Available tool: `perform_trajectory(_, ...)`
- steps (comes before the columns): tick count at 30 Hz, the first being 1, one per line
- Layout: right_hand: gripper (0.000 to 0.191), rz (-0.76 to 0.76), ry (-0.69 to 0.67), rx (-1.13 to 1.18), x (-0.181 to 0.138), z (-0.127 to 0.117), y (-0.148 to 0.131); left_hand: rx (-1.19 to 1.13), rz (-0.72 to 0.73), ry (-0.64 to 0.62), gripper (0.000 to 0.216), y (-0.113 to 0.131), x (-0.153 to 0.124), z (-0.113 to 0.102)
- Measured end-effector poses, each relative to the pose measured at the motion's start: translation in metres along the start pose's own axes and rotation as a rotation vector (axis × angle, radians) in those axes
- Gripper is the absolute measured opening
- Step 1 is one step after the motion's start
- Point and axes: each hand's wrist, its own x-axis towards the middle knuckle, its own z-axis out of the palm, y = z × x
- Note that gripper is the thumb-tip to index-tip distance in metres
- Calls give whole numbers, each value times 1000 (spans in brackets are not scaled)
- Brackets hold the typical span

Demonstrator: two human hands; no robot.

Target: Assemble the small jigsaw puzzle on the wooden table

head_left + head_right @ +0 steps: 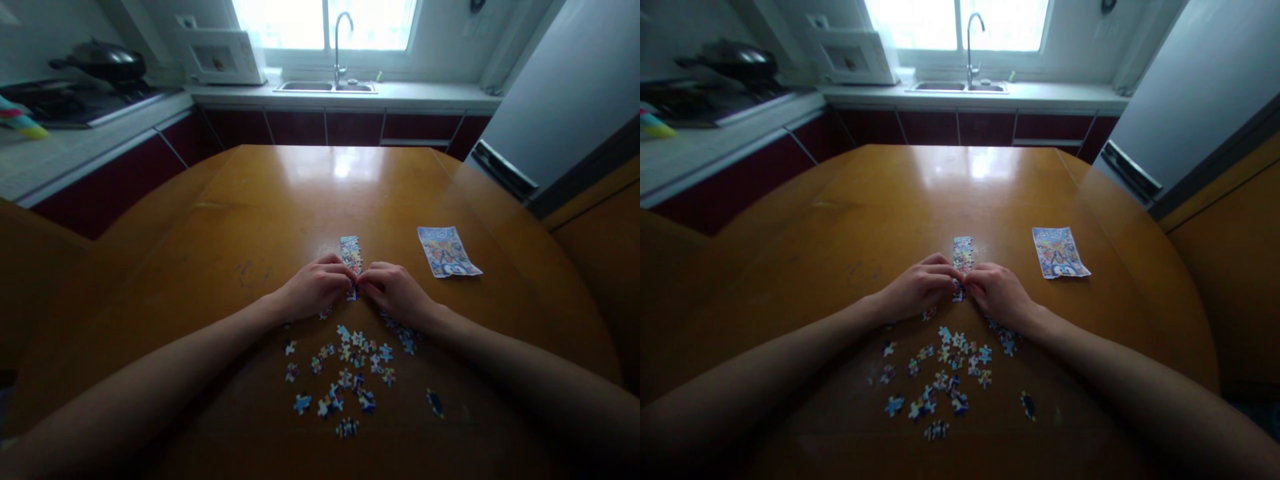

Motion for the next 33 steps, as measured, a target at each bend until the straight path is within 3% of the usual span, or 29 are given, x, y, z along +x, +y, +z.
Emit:
perform_trajectory(8, 18, 31, -4, -93, -2, 2, 2, -5, -62, 24, 21, 1, -1, 1)
perform_trajectory(21, 13, 39, -1, -177, -3, 6, 2, -5, 27, 14, 27, -3, -2, 0)
perform_trajectory(33, 11, -49, -69, -105, -8, -15, 13, 51, 10, -17, 30, -2, -2, -1)
